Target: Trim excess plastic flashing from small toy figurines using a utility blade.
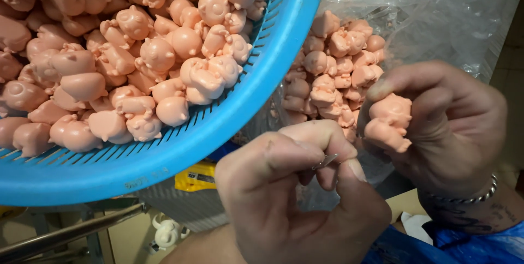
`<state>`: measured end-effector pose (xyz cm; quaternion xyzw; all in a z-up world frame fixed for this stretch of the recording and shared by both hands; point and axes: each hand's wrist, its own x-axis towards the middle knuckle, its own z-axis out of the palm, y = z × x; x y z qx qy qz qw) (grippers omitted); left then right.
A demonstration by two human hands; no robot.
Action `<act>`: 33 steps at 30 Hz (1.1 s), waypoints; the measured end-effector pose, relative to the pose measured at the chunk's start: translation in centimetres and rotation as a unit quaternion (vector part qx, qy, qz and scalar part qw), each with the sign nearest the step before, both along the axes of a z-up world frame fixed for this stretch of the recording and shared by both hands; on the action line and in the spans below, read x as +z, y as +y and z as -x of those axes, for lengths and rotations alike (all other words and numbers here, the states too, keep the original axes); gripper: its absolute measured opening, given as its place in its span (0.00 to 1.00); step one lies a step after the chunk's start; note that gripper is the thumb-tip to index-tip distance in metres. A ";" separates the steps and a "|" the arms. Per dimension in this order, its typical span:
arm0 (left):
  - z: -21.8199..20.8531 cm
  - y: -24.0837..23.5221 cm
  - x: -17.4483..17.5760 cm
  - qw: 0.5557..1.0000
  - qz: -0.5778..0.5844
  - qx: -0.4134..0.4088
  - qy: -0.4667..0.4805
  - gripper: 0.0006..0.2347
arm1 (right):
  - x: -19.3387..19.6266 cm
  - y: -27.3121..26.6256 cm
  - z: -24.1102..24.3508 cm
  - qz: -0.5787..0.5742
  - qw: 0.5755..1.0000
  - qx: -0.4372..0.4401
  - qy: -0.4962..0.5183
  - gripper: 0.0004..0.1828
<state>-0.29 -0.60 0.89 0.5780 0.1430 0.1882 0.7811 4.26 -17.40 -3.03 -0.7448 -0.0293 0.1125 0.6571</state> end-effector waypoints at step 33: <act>-0.4 2.5 -0.7 0.990 -0.010 -0.139 0.037 0.06 | -0.8 -0.1 0.3 0.032 0.987 0.105 -0.121 0.12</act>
